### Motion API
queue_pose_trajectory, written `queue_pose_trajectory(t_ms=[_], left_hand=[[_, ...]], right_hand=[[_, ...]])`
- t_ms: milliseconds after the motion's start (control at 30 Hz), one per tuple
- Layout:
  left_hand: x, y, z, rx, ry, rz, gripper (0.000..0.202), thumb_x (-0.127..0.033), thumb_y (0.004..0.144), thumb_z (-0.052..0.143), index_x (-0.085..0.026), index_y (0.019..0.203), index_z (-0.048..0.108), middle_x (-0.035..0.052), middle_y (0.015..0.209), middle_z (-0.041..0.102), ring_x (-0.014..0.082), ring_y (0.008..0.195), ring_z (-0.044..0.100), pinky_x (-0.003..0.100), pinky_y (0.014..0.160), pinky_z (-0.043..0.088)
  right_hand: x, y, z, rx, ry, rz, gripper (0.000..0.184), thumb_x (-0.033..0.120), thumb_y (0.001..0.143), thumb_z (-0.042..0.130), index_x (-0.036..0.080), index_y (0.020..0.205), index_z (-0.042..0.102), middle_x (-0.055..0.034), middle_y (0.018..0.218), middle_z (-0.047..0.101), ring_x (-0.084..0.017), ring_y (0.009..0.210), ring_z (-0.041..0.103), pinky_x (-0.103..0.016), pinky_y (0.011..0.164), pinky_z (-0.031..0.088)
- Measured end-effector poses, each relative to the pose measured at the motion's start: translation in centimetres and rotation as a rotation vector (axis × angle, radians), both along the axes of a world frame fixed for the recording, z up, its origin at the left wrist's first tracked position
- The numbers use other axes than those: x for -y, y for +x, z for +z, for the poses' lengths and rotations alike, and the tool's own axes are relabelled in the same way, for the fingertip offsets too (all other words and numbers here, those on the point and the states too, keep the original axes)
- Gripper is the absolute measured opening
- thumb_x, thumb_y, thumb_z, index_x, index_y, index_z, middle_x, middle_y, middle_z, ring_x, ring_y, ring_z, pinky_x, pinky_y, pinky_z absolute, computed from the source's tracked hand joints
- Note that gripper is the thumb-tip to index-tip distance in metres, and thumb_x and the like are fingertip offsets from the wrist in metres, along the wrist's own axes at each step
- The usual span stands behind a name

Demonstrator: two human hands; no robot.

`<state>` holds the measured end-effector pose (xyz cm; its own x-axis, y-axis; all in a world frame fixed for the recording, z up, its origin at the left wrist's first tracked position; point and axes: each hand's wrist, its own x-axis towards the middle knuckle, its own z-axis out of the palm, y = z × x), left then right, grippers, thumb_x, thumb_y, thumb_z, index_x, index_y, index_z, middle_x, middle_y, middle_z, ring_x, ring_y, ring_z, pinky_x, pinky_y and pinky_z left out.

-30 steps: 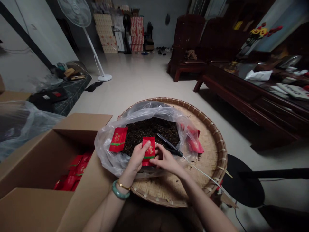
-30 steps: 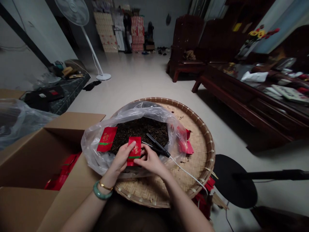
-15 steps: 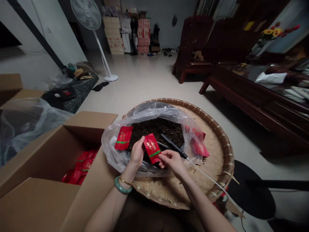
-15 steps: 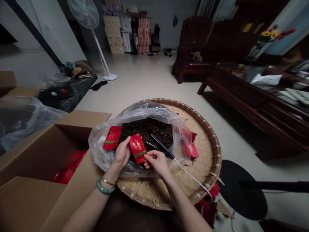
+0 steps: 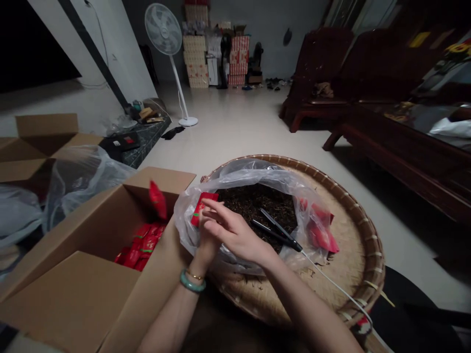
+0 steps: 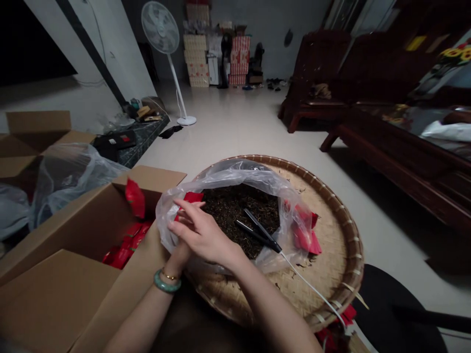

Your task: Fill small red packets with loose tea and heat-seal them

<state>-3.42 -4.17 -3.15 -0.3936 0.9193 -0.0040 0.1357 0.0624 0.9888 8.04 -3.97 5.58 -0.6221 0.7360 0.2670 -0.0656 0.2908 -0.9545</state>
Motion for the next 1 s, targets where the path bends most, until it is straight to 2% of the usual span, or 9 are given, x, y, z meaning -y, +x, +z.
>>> queue_pose_trajectory(t_ms=[33, 100, 200, 300, 433, 633, 833, 933, 1000], left_hand=[[-0.3, -1.2, 0.0, -0.08, 0.027, 0.034, 0.028, -0.019, 0.078, 0.054, -0.018, 0.105, 0.061, 0.0099, 0.121, 0.056, 0.0295, 0.12, 0.043, 0.039, 0.096, 0.038], [-1.1, -3.5, -0.2, -0.551, 0.032, 0.116, 0.03, -0.019, 0.079, 0.052, -0.015, 0.107, 0.06, 0.0155, 0.119, 0.057, 0.0328, 0.118, 0.045, 0.046, 0.099, 0.034], [-2.1, -6.0, -0.9, -0.913, -0.052, 0.055, 0.03, -0.026, 0.081, 0.052, -0.012, 0.105, 0.061, 0.0176, 0.099, 0.064, 0.0334, 0.1, 0.057, 0.047, 0.091, 0.04], [-2.7, -6.8, -1.4, -0.963, -0.06, 0.035, 0.03, -0.029, 0.078, 0.057, -0.011, 0.101, 0.064, 0.0169, 0.092, 0.065, 0.0329, 0.092, 0.059, 0.044, 0.086, 0.043], [-2.8, -6.6, -1.4, -0.994, 0.002, 0.117, 0.034, -0.028, 0.075, 0.059, -0.013, 0.105, 0.064, 0.0149, 0.095, 0.065, 0.0305, 0.089, 0.06, 0.041, 0.084, 0.045], [-2.2, -6.2, -0.8, -0.842, 0.095, 0.172, 0.032, -0.025, 0.075, 0.06, -0.015, 0.104, 0.066, 0.0127, 0.097, 0.067, 0.0278, 0.088, 0.062, 0.04, 0.083, 0.047], [-1.1, -4.6, 1.1, -0.327, 0.187, 0.234, 0.021, -0.029, 0.071, 0.065, -0.016, 0.085, 0.071, 0.007, 0.086, 0.072, 0.0207, 0.078, 0.065, 0.031, 0.076, 0.051], [-0.4, -3.0, 1.5, -0.052, 0.128, 0.155, 0.024, -0.031, 0.063, 0.074, -0.016, 0.081, 0.071, 0.0044, 0.079, 0.071, 0.0177, 0.073, 0.065, 0.028, 0.071, 0.051], [0.1, -1.7, 1.5, 0.085, 0.06, 0.066, 0.025, -0.03, 0.058, 0.077, -0.016, 0.078, 0.071, 0.0031, 0.075, 0.071, 0.0156, 0.069, 0.064, 0.026, 0.068, 0.051]], right_hand=[[-0.2, 0.1, -0.3, 0.014, 0.018, -0.023, 0.037, 0.038, 0.088, 0.051, 0.026, 0.122, 0.054, -0.0034, 0.121, 0.06, -0.019, 0.112, 0.056, -0.036, 0.097, 0.045], [-0.5, 1.4, -1.8, 0.057, -0.041, -0.138, 0.031, 0.04, 0.09, 0.046, 0.023, 0.109, 0.063, -0.0049, 0.114, 0.064, -0.019, 0.108, 0.058, -0.035, 0.093, 0.048], [-0.9, 4.3, -5.1, 0.125, -0.233, -0.265, 0.036, 0.046, 0.088, 0.045, 0.02, 0.102, 0.065, -0.0065, 0.102, 0.067, -0.019, 0.092, 0.064, -0.032, 0.076, 0.055], [-0.6, 6.4, -7.4, 0.199, -0.277, -0.285, 0.036, 0.046, 0.087, 0.046, 0.019, 0.098, 0.066, -0.0065, 0.094, 0.069, -0.019, 0.086, 0.064, -0.03, 0.068, 0.055], [-0.1, 7.3, -8.5, 0.319, -0.127, -0.332, 0.028, 0.038, 0.086, 0.048, 0.02, 0.097, 0.066, -0.0049, 0.091, 0.07, -0.019, 0.085, 0.065, -0.031, 0.072, 0.052], [0.2, 8.4, -9.4, 0.556, 0.004, -0.346, 0.022, 0.029, 0.085, 0.048, 0.02, 0.089, 0.069, -0.0055, 0.087, 0.072, -0.022, 0.078, 0.066, -0.033, 0.072, 0.05], [-1.0, 9.8, -9.5, 0.692, 0.155, -0.416, 0.022, 0.022, 0.086, 0.047, 0.018, 0.092, 0.068, -0.0088, 0.094, 0.071, -0.024, 0.087, 0.065, -0.037, 0.08, 0.048], [-1.1, 9.6, -8.8, 0.626, 0.172, -0.478, 0.022, 0.023, 0.087, 0.047, 0.018, 0.095, 0.067, -0.0094, 0.096, 0.07, -0.024, 0.089, 0.064, -0.038, 0.082, 0.049], [-0.9, 9.0, -7.9, 0.497, 0.197, -0.577, 0.025, 0.025, 0.088, 0.047, 0.018, 0.105, 0.063, -0.0107, 0.104, 0.067, -0.023, 0.094, 0.063, -0.037, 0.084, 0.049]])
